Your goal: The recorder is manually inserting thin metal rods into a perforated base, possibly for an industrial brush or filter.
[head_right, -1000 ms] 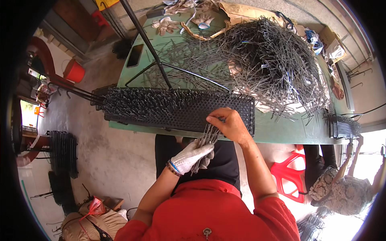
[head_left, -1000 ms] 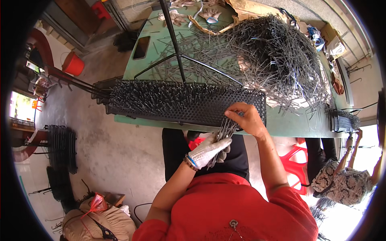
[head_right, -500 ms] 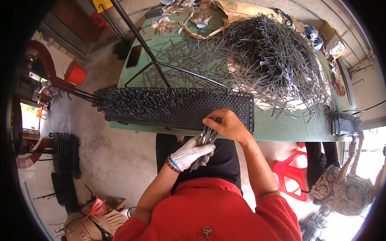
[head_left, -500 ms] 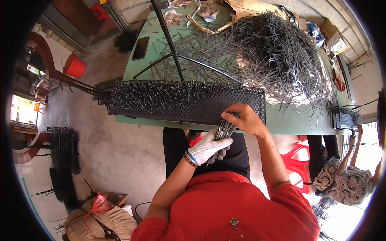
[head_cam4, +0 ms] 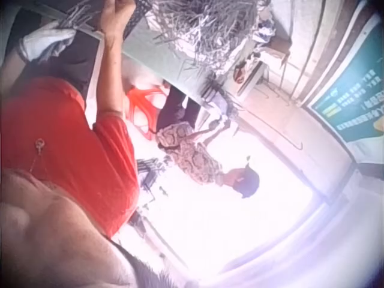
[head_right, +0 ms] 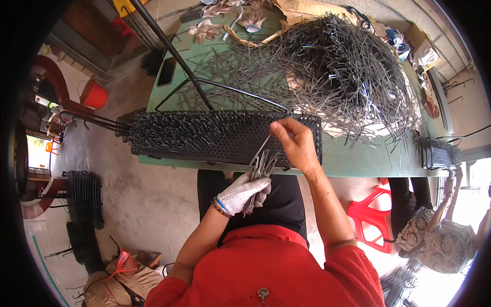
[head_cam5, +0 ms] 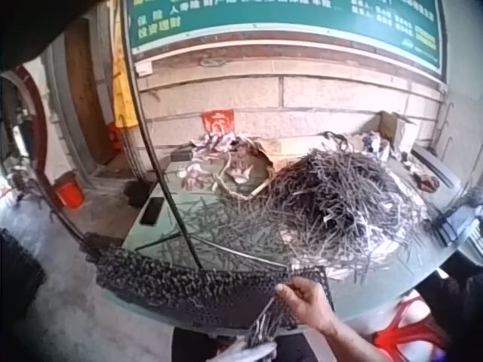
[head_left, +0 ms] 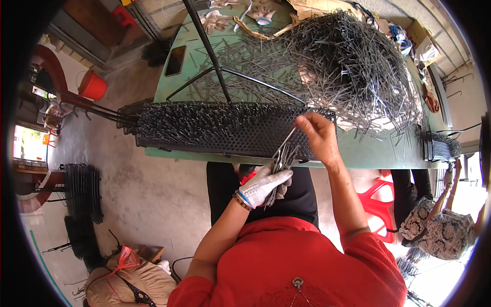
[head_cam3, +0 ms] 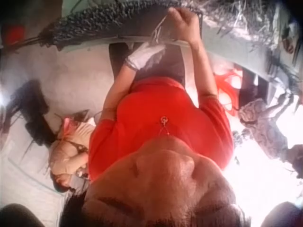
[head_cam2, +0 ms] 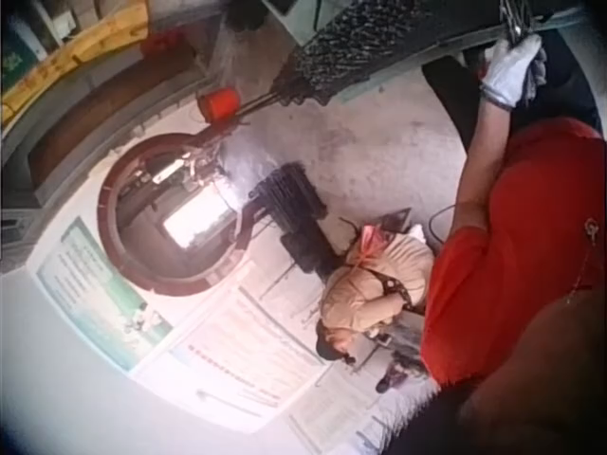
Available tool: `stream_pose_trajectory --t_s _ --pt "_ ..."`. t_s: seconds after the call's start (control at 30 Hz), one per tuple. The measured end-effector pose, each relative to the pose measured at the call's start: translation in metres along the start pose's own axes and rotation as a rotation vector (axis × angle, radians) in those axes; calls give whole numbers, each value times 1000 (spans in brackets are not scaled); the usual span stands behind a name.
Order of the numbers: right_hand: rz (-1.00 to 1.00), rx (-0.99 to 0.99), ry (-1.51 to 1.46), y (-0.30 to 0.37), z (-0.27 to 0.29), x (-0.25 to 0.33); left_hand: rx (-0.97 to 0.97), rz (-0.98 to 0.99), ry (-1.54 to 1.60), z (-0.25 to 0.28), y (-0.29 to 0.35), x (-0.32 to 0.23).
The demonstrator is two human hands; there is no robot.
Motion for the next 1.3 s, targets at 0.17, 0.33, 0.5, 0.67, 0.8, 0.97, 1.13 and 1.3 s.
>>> stream_pose_trajectory --t_s 0.17,0.33,0.5,0.67,0.8,0.97,1.13,1.3 --pt "212 -309 252 -8 27 38 0 17 99 3 -5 12" --pt "494 -387 558 -15 16 52 -40 61 258 1 -3 19" --pt "555 -326 636 -15 0 55 -9 24 337 -1 0 14" --pt "707 -318 646 -6 -13 73 -31 20 319 1 1 13" --pt "676 -310 625 -9 -14 68 -33 2 334 -1 3 8" --pt "514 -348 537 -15 -3 53 -54 2 344 4 3 15" --pt "523 -327 533 -12 -5 55 -71 26 376 6 2 19" --pt "454 -210 509 -22 -13 50 -103 -7 323 6 2 16"
Point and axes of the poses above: each hand's wrist, its own y-axis away from the middle knuckle, its own z-axis out of the back of the hand, x = y × z, the point moved 10 cm from there along -y, towards the middle knuckle, and after that the axes turned 7 degrees about -z, right-handed, at the moved point
